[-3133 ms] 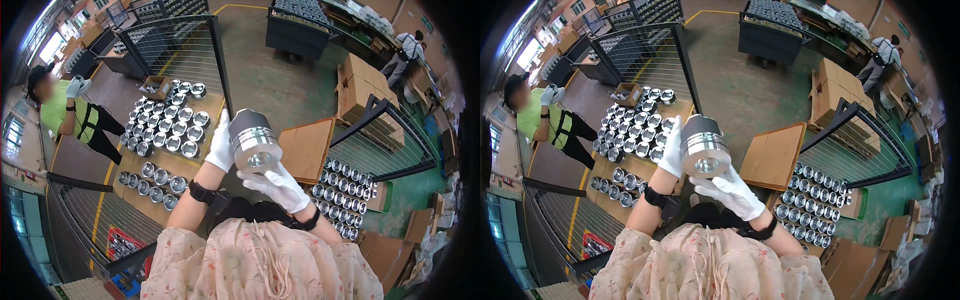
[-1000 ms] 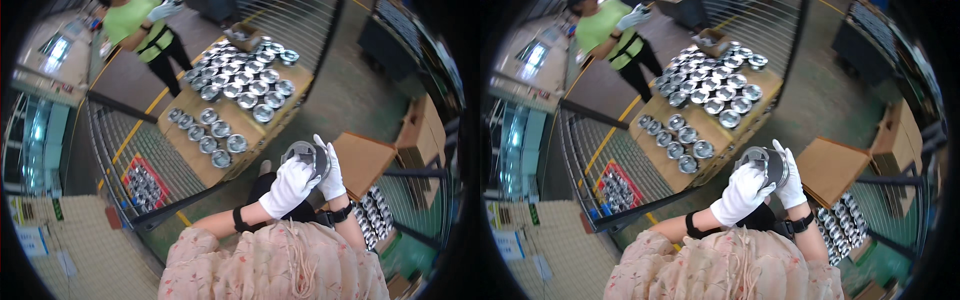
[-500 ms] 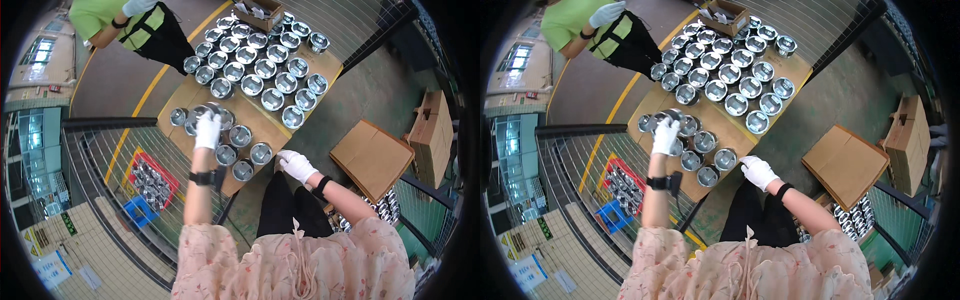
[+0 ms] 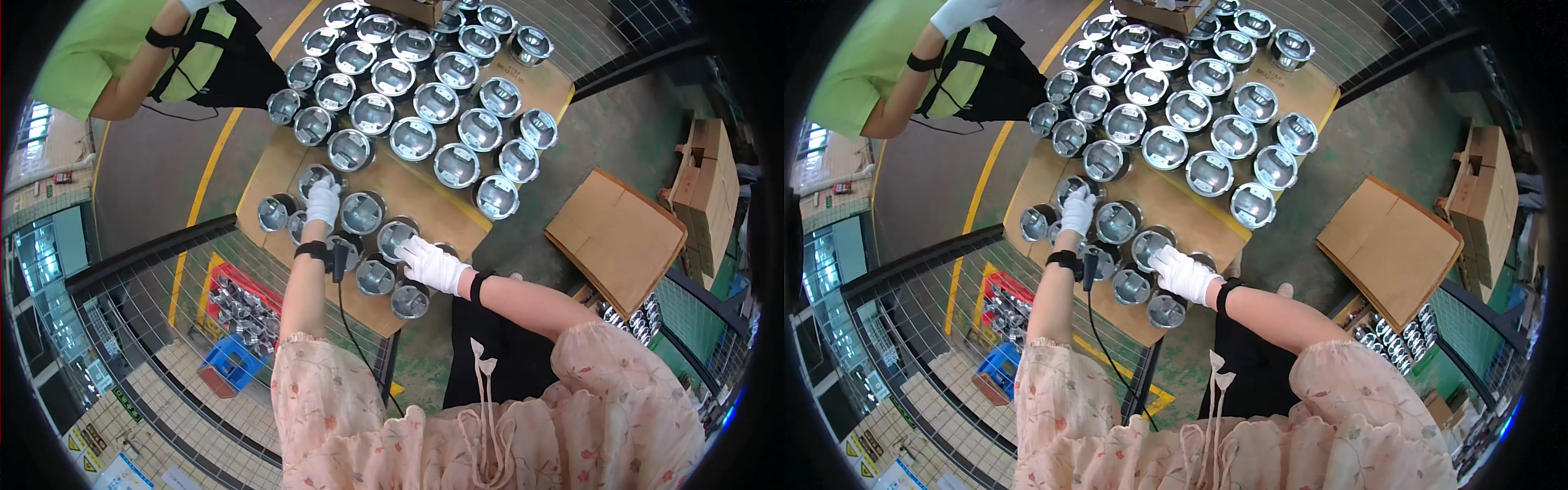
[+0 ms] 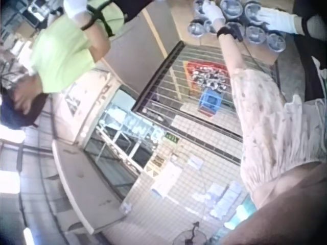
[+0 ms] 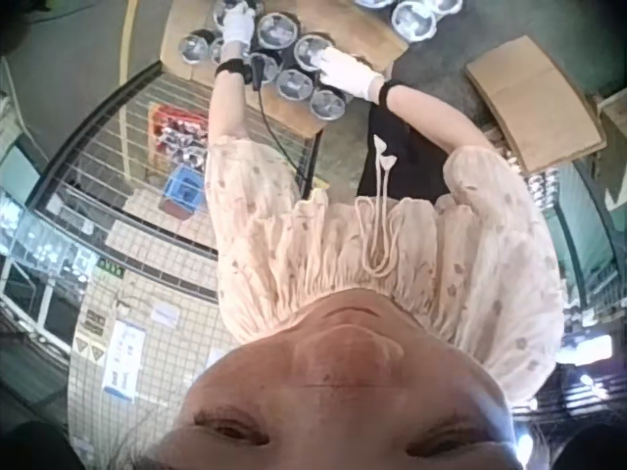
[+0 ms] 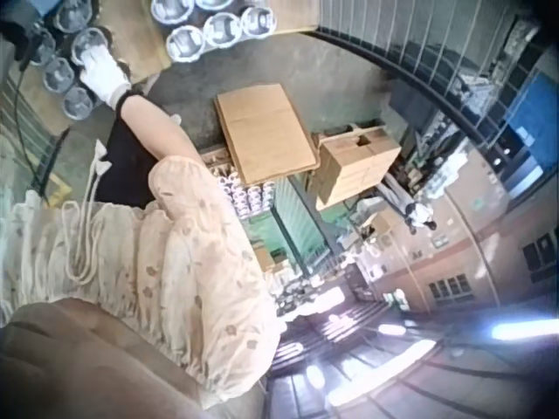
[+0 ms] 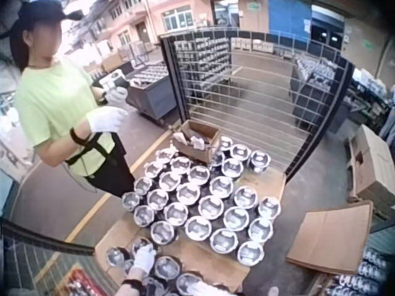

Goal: Inspect and arrange cylindrical metal pistons on a cardboard-covered table in an industrial workshop.

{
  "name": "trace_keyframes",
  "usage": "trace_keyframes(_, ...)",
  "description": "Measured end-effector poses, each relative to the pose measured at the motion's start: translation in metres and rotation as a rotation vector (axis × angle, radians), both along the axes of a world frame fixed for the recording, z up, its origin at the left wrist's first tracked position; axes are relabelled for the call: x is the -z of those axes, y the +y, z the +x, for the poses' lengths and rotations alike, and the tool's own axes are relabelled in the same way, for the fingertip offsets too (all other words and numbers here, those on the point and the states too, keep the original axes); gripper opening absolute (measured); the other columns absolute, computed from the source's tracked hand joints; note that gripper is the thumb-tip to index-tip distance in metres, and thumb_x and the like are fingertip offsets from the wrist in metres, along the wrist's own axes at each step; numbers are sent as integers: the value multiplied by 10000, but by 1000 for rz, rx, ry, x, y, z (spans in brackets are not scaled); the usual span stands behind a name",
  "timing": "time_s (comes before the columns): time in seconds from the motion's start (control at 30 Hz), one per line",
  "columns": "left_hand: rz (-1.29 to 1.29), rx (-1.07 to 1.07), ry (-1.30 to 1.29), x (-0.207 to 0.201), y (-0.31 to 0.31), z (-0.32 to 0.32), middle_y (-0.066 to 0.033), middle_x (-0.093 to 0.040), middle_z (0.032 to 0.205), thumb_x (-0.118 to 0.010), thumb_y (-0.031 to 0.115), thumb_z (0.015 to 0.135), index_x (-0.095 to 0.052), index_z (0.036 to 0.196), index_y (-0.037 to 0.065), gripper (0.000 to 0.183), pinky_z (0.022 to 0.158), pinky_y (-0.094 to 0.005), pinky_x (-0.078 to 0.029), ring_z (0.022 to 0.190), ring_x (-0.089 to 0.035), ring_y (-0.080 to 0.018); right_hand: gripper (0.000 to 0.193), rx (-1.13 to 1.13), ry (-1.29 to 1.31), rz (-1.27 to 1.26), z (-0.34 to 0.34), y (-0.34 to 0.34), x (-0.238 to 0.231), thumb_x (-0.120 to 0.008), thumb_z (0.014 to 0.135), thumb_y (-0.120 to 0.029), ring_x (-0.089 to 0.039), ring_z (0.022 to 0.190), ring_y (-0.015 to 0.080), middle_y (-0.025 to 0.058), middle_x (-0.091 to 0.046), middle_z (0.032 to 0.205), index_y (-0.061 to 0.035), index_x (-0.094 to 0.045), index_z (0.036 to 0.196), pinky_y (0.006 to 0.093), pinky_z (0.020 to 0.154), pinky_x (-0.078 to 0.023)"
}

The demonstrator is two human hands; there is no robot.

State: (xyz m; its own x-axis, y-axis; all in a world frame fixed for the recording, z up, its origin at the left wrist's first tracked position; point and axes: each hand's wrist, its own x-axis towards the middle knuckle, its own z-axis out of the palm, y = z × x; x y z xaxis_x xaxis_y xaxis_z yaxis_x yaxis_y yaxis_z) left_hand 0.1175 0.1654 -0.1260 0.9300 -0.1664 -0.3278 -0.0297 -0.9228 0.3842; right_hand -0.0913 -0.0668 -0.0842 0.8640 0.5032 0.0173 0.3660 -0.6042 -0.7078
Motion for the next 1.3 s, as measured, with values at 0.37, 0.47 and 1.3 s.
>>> trace_keyframes(0.37, 207, 248, 98, -41, -39, -38, -192, -598, 1070, -717, 343, 715, -557, 1185, 104, 550, 877, -430, -470, 1011, -576, -350, 500, -374, -191, -870, -19, 39, 35, -439, 848, -150, -380, 1307, 300, 124, -470, 1355, -1, -456, 1326, 497, 1144, -174)
trace_keyframes(0.47, 415, 215, 102, -33, -54, -39, -188, -585, 1099, -690, 315, 729, -596, 1191, 160, 497, 879, -414, -474, 1045, -563, -339, 521, -417, -151, -912, -14, 34, 35, -459, 841, -154, -375, 1302, 305, 127, -476, 1346, 4, -448, 1337, 522, 1138, -171)
trace_keyframes(1.3, 820, 1243, -150, -19, -56, -59, -171, -685, 851, -532, 257, 782, -700, 777, 62, 257, 678, -397, -514, 790, -663, -325, 244, 1482, 568, 57, -200, -151, -58, -381, 876, -114, -604, 748, 365, 250, -564, 857, 67, -518, 965, 434, 648, -490)
